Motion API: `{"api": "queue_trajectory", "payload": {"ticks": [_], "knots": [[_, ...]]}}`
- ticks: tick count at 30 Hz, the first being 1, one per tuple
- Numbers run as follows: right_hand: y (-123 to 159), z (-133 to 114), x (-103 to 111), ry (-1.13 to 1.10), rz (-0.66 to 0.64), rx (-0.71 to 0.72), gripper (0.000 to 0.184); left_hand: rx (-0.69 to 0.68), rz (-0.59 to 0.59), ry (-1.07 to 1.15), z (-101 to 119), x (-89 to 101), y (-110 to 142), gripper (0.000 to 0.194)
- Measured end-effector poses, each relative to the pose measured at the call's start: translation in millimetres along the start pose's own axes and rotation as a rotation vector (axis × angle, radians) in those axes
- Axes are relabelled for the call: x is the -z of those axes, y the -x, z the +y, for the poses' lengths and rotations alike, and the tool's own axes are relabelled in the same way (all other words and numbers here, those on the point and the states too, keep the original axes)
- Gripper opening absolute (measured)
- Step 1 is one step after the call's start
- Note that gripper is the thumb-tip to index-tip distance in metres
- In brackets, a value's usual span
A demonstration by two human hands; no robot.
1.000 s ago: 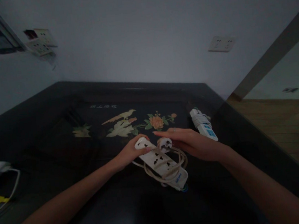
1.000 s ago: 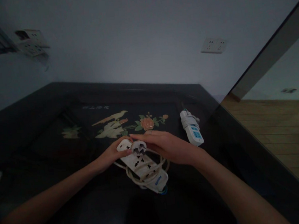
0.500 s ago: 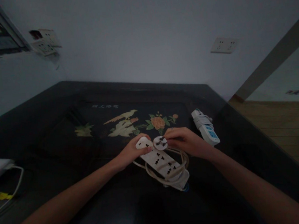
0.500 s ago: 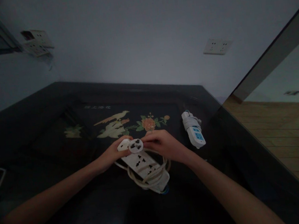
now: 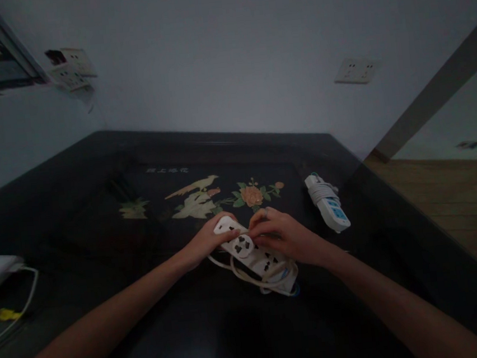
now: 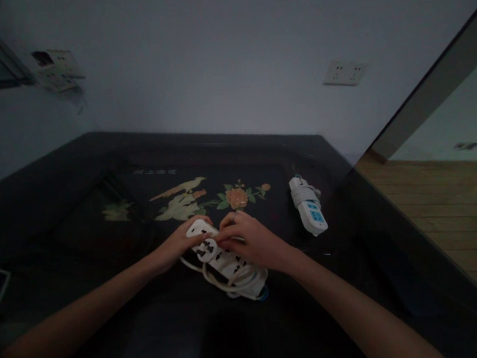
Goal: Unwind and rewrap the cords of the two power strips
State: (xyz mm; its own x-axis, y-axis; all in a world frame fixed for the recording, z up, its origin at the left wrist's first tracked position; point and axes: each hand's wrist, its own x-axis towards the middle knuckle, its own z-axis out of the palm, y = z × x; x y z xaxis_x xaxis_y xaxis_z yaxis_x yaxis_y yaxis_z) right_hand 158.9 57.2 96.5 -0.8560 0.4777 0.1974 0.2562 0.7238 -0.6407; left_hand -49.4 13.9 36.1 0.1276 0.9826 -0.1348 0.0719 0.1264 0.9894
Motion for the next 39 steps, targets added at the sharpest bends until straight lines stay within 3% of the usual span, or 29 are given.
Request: {"api": "queue_trajectory", "payload": {"ticks": [6,12,16,21,26,31,33,35,38,39], "knots": [[9,-4,-10,0.107,-0.056,0.005,0.026,0.035,-0.008,0.036,-5,1.5,-1,0.036],[7,-14,-10,0.224,-0.164,0.122,0.017,0.049,0.018,0.060,-6,2.1,0,0.037],[6,-17,-13,0.326,-0.198,0.095,0.027,0.084,0.020,0.143,-7,3.9,-1,0.037],[4,-7,-16,0.210,-0.017,0.027,0.040,0.055,0.045,0.222,-10,4.8,-4,0.036],[-2,6,-6,0.060,0.147,0.037,0.033,0.037,0.081,0.270,-9,6.7,-6,0.036],[2,30,12,-0.006,0.610,-0.068,0.025,0.016,0.195,0.298,-4,16.6,-7,0.038],[11,46,12,-0.147,0.807,-0.224,0.028,-0.006,0.254,0.314,-1,20.0,-7,0.042],[21,59,2,-0.414,0.912,-0.415,0.037,-0.040,0.318,0.352,3,20.9,-6,0.044],[31,66,-27,-0.605,0.854,-0.512,0.046,-0.098,0.423,0.429,8,16.3,-3,0.045],[32,63,-38,-0.806,0.791,-0.531,0.046,-0.118,0.450,0.448,9,13.2,-2,0.046]]}}
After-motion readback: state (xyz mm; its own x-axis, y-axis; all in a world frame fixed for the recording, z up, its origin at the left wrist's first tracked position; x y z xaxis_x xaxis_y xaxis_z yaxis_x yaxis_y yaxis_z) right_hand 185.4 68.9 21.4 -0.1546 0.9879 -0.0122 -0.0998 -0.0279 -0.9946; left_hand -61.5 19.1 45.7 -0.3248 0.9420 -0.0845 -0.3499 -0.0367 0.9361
